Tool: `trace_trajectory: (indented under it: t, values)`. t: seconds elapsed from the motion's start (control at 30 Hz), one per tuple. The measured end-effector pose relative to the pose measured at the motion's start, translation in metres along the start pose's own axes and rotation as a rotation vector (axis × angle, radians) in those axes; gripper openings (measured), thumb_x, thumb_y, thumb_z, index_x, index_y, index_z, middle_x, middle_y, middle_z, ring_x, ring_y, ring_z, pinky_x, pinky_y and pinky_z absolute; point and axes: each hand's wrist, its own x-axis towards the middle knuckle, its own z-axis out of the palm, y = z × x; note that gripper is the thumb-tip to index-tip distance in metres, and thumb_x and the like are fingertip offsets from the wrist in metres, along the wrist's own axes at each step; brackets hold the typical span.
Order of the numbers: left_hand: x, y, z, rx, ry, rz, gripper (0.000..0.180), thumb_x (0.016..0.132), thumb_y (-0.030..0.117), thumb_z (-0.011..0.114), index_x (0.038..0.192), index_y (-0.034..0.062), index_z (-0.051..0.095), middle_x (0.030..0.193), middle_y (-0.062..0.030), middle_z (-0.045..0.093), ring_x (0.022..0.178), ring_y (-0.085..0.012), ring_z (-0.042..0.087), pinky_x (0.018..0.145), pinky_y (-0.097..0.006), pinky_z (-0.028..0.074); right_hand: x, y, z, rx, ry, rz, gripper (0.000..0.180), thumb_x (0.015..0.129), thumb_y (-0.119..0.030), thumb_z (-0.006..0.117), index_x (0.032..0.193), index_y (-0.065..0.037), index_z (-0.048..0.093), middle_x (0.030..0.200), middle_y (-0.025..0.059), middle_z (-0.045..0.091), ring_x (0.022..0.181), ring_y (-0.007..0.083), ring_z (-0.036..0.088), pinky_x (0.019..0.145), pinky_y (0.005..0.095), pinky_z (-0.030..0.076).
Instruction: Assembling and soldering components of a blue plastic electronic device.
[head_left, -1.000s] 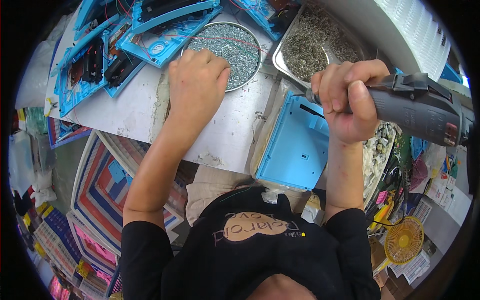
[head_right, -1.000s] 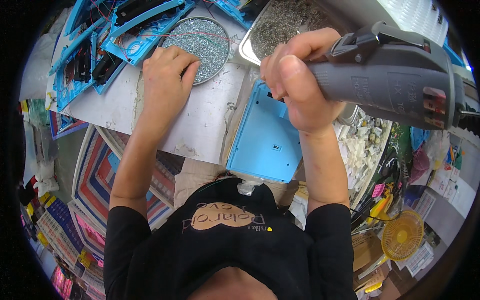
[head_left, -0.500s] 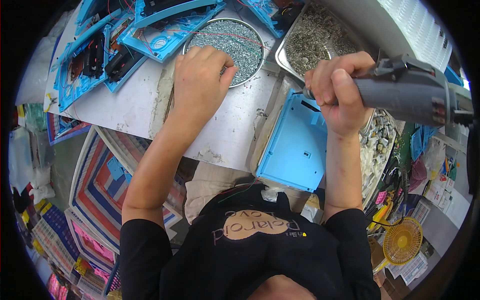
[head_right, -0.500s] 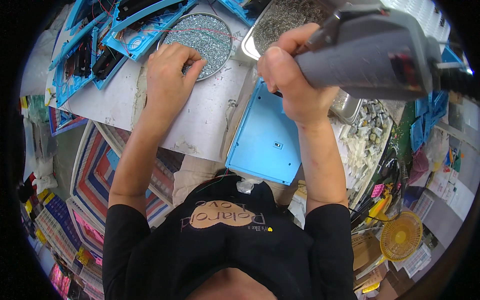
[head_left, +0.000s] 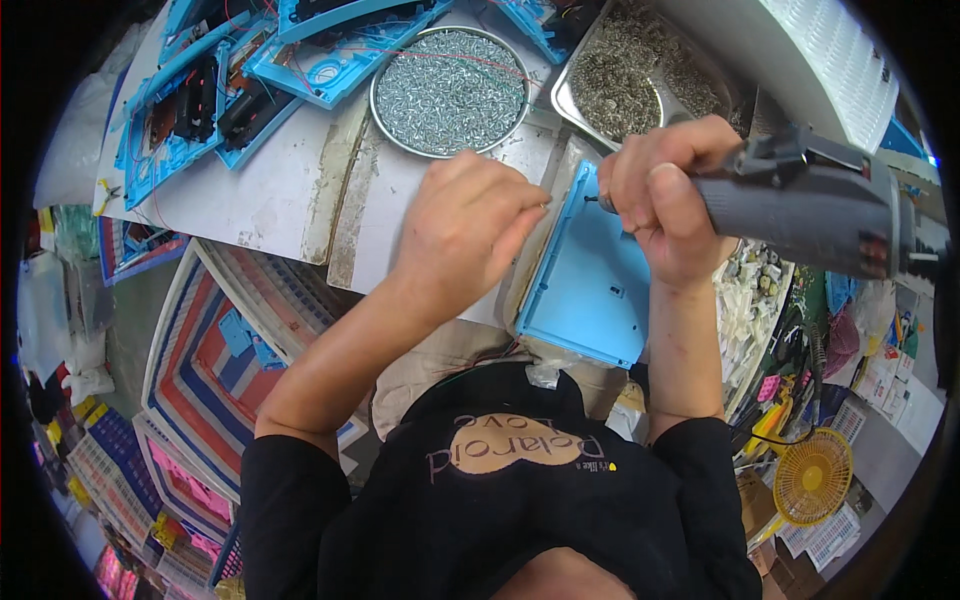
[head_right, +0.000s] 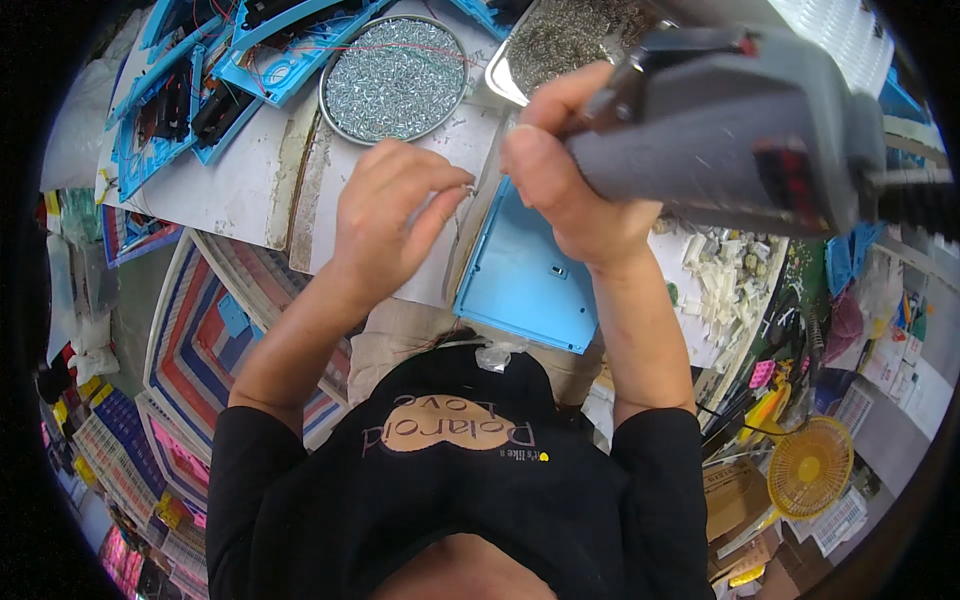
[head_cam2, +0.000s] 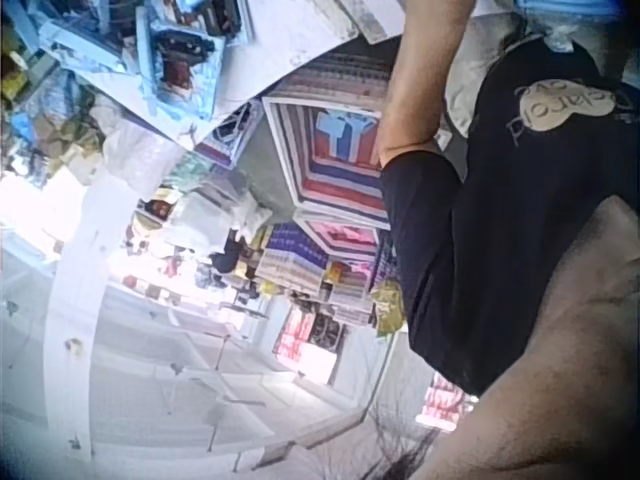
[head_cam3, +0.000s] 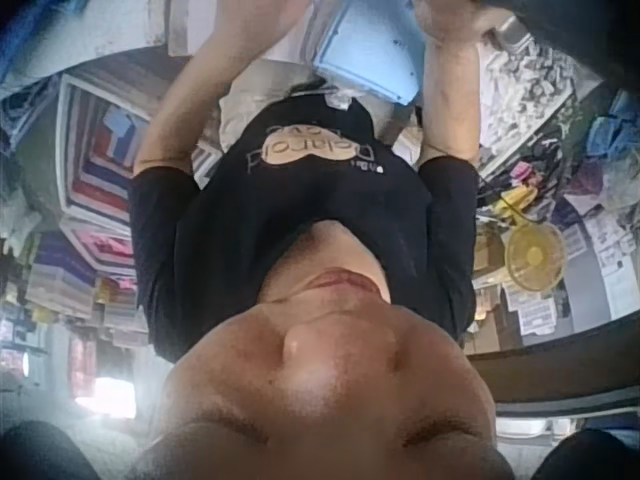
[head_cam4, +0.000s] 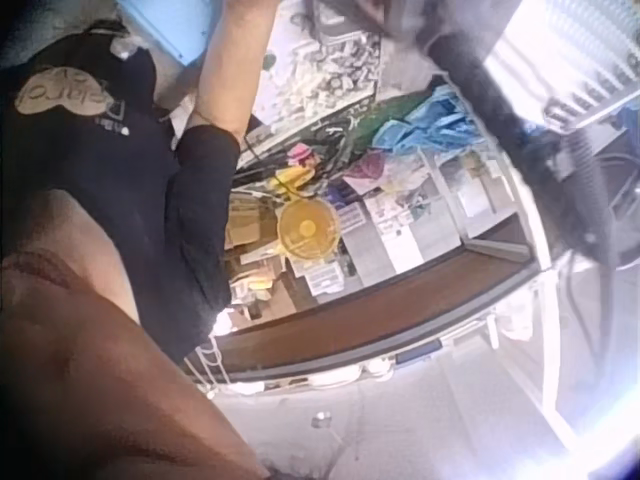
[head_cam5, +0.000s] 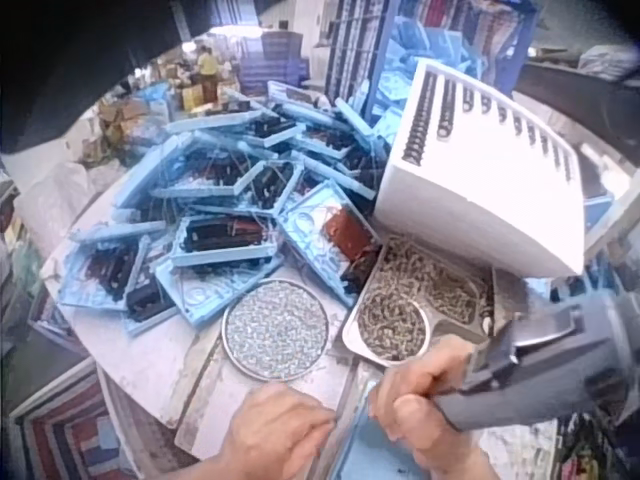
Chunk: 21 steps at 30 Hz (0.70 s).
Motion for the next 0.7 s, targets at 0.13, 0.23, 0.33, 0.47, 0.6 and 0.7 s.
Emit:
trace_trajectory:
  t: [0.13, 0.23, 0.33, 0.47, 0.6, 0.7]
  values:
    - [-0.001, 0.018, 0.003, -0.051, 0.044, 0.011, 0.022, 0.073, 0.0, 0.078, 0.093, 0.0058, 0.071, 0.086, -0.0062, 0.067, 0.08, -0.026, 0.061, 0.073, -0.037, 0.045, 0.006, -0.031, 0.0, 0.204, -0.145, -0.141, 0.02, 0.097, -0.018, 0.056, 0.112, -0.006, 0.053, 0.062, -0.0019, 0.05, 0.052, 0.0106, 0.047, 0.059, 0.0318, 0.046]
    - [-0.004, 0.024, 0.002, -0.076, 0.053, 0.01, 0.022, 0.072, -0.001, 0.079, 0.092, 0.0054, 0.072, 0.085, -0.0066, 0.068, 0.078, -0.0259, 0.061, 0.072, -0.037, 0.044, 0.005, -0.05, 0.005, 0.238, -0.282, -0.118, 0.024, 0.1, -0.029, 0.055, 0.116, -0.011, 0.054, 0.063, -0.0051, 0.051, 0.053, 0.0091, 0.047, 0.063, 0.0306, 0.045]
    - [-0.007, 0.025, 0.001, -0.085, 0.054, 0.02, 0.023, 0.07, 0.0, 0.08, 0.091, 0.0058, 0.072, 0.085, -0.0063, 0.067, 0.078, -0.0254, 0.061, 0.073, -0.036, 0.044, -0.001, -0.047, 0.011, 0.225, -0.254, -0.116, 0.025, 0.1, -0.032, 0.058, 0.114, -0.011, 0.053, 0.064, -0.004, 0.051, 0.052, 0.0093, 0.046, 0.063, 0.0302, 0.046]
    - [-0.01, 0.025, -0.001, -0.094, 0.052, 0.049, 0.024, 0.069, 0.002, 0.081, 0.089, 0.0077, 0.07, 0.086, -0.0026, 0.065, 0.082, -0.0227, 0.061, 0.074, -0.037, 0.042, -0.005, -0.048, 0.015, 0.21, -0.246, -0.114, 0.027, 0.1, -0.033, 0.058, 0.112, -0.01, 0.052, 0.064, -0.0027, 0.051, 0.052, 0.0097, 0.046, 0.062, 0.0306, 0.046]
    - [-0.014, 0.028, -0.007, -0.087, -0.018, 0.085, 0.021, 0.069, 0.004, 0.081, 0.087, 0.0083, 0.07, 0.085, -0.0019, 0.064, 0.082, -0.0223, 0.061, 0.073, -0.036, 0.043, -0.015, -0.049, 0.026, 0.243, -0.181, -0.066, 0.03, 0.097, -0.031, 0.066, 0.107, -0.008, 0.05, 0.063, -0.0001, 0.051, 0.053, 0.0109, 0.047, 0.061, 0.0324, 0.047]
    - [-0.016, 0.022, -0.014, -0.183, -0.049, 0.117, 0.019, 0.071, 0.005, 0.081, 0.086, 0.0071, 0.07, 0.083, -0.0032, 0.065, 0.077, -0.0234, 0.06, 0.069, -0.036, 0.045, -0.027, -0.054, 0.034, 0.238, -0.11, -0.006, 0.031, 0.095, -0.027, 0.07, 0.104, -0.006, 0.049, 0.064, 0.0011, 0.052, 0.054, 0.0113, 0.048, 0.06, 0.0333, 0.048]
